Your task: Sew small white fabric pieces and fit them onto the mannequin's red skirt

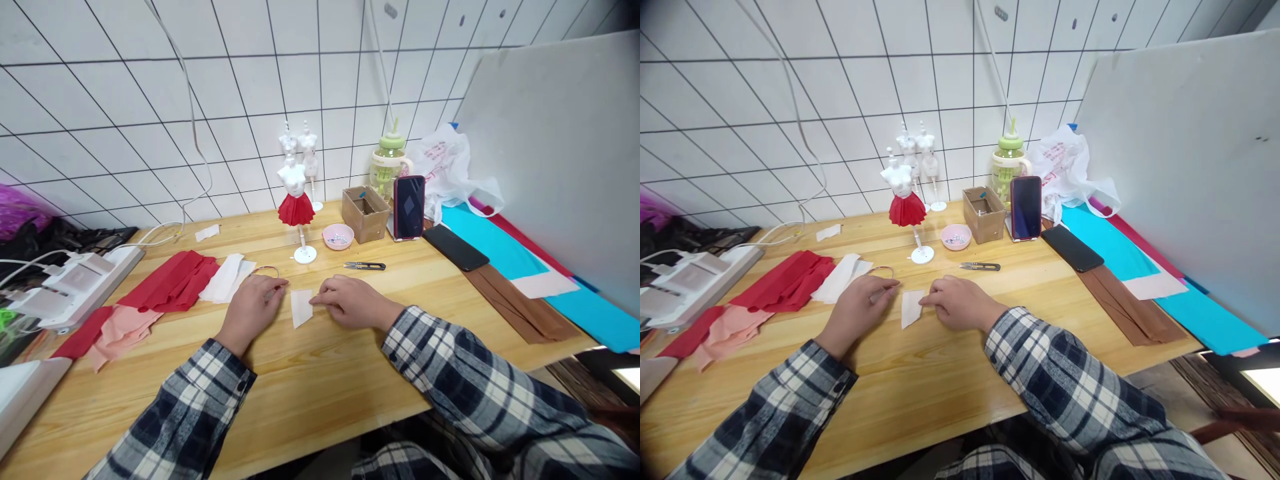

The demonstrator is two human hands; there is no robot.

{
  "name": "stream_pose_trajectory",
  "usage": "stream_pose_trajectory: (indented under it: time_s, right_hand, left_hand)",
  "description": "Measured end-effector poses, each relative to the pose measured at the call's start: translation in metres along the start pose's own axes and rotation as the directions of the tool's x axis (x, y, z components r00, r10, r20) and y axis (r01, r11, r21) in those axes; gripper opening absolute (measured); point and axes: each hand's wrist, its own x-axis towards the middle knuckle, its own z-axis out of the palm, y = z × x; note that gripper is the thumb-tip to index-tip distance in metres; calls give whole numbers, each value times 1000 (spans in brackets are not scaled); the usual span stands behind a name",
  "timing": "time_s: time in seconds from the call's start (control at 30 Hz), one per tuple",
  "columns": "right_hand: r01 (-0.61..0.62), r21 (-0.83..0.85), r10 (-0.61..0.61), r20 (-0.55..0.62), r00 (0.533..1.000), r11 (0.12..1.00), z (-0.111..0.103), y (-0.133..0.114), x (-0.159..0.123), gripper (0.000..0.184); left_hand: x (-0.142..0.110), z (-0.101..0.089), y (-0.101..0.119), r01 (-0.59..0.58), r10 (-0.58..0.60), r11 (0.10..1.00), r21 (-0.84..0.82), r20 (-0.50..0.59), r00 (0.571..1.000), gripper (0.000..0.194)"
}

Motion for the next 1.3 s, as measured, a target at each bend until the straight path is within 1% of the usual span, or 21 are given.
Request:
stream_pose_trajectory:
  time_s: [0.07,0.13,0.23,0.33,0.43,0.5,0.57,0.63,0.67,0.73,0.8,0.83,0.87,0.9,0.93,0.97,1.03,1.1,1.2,1.23,1.3]
  right_hand:
    - [8,-3,-8,31,999,1000,2,-1,1,40]
    - [-2,-10,2,55,998,1000,1,-1,1,35]
    - [-26,-19,26,40,999,999,0,-2,2,29]
    - [14,6,-14,-17,1000,1000,3,-6,3,35]
    - [104,20,-104,-9,995,994,10,-12,5,34]
    - [125,4,-125,21,992,992,13,-14,5,27]
    - [109,-5,-109,25,994,994,12,-13,5,22]
    - [90,21,-90,-18,996,996,9,-10,5,18]
    - [82,49,-79,-62,995,995,7,-9,5,17]
    - [47,141,-19,-193,981,989,3,-11,5,16]
    - [-31,318,138,-318,938,947,1,-16,6,20]
    - [-66,439,236,-346,908,896,1,-20,7,26]
    - [-80,557,317,-344,884,826,0,-23,7,32]
    - [-75,646,363,-327,873,760,1,-27,8,37]
    - [-62,692,380,-317,869,719,1,-30,8,40]
    - [-49,709,375,-311,873,703,2,-33,9,40]
    - [-29,693,343,-319,883,720,4,-38,8,38]
    - [-4,693,300,-308,903,721,6,-40,8,38]
    - [0,737,281,-258,924,676,9,-41,7,42]
    - [-20,734,301,-253,919,679,9,-40,7,41]
    - [-68,678,345,-282,895,732,10,-38,6,35]
  left_hand:
    - [1,-8,-6,42,-42,999,12,5,999,27]
    - [1,-19,-14,103,-105,992,79,16,994,27]
    - [-2,-34,-30,154,-175,973,173,117,978,25]
    - [-5,-37,-42,176,-225,954,243,191,955,28]
    - [-5,-31,-45,194,-262,939,284,226,938,30]
    - [-4,-28,-43,209,-271,941,266,226,936,30]
    - [-3,-28,-38,273,-309,942,195,184,933,30]
    - [-3,-29,-30,347,-352,936,65,111,929,28]
    - [-4,-30,-24,359,-357,933,-18,77,931,26]
    - [-5,-30,-9,309,-308,935,-177,31,951,21]
    - [-8,-27,9,214,-232,930,-299,-25,972,20]
    - [-10,-23,18,165,-184,930,-328,-27,983,19]
    - [-11,-20,27,121,-140,931,-345,-32,990,18]
    - [-13,-15,35,79,-96,933,-351,-29,995,18]
    - [-14,-11,42,37,-44,937,-346,-11,999,17]
    - [-16,-7,48,-8,8,942,-335,-3,1000,16]
    - [-19,-2,55,-71,79,942,-327,11,997,19]
    - [-21,0,59,-89,107,943,-321,41,993,20]
    - [-24,-5,60,-81,114,955,-284,99,989,17]
    - [-24,-7,60,-82,114,962,-260,108,988,16]
    - [-24,-9,60,-91,115,976,-200,116,987,16]
